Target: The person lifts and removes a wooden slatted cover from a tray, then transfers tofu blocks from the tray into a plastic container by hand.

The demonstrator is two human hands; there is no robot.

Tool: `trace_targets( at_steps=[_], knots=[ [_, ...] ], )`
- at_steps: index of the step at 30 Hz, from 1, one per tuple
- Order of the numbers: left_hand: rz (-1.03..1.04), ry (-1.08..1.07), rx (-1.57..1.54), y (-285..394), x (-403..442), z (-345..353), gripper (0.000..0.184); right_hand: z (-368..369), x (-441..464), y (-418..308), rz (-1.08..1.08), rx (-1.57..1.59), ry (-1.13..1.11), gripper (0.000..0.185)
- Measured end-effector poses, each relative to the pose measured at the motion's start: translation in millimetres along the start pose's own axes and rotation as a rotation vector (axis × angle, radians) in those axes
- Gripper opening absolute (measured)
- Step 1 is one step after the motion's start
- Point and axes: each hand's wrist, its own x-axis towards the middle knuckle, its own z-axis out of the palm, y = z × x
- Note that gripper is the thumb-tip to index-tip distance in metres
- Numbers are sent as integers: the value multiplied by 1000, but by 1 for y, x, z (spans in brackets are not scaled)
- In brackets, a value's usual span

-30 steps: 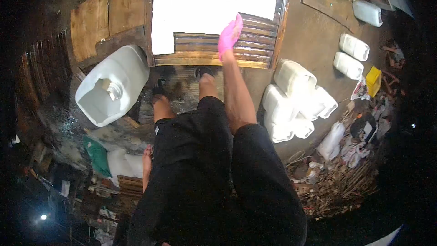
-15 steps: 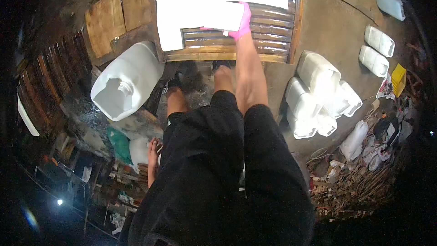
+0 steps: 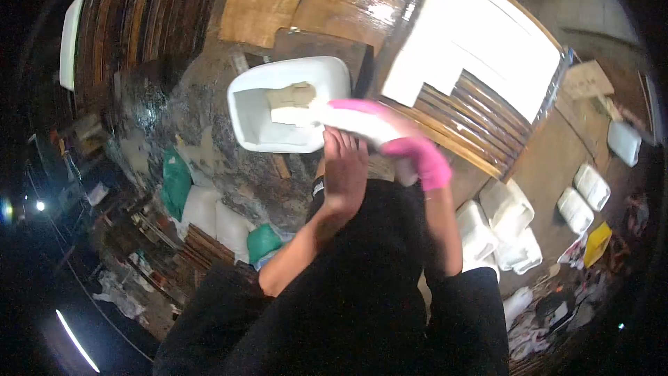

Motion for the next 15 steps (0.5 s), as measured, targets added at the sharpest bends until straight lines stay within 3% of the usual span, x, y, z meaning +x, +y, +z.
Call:
trace_targets(
  at_steps=[1, 2, 3, 5, 6, 10, 11, 12, 14, 15],
  knots=[
    [-37, 70, -272, 6, 9, -16, 57, 38, 36, -19, -43, -167, -119, 83],
    [-74, 137, -549, 9, 17, -33, 49, 66, 63, -1, 81, -316, -118, 76],
    [26, -29, -724, 16, 26, -58, 41, 80, 94, 37, -117, -598, -153, 69],
    [147, -21, -686, 2, 66, -120, 31, 101, 143, 92, -37, -656, -187, 60],
    [164, -57, -666, -8, 88, -153, 31, 116, 168, 83, 307, -647, -251, 56],
    [305, -344, -560, -59, 180, -256, 31, 104, 245, 192, 507, -530, -172, 54],
    [-150, 264, -904, -33, 178, -233, 39, 97, 254, 212, 541, -417, -94, 54],
    [-83, 290, -834, -47, 181, -237, 44, 88, 260, 228, 560, -241, 4, 54],
    [-379, 635, -493, 4, 192, -209, 48, 68, 266, 254, 497, 276, 204, 54],
    [-396, 690, -286, -7, 196, -216, 59, 60, 266, 264, 393, 546, 250, 54]
  ],
)
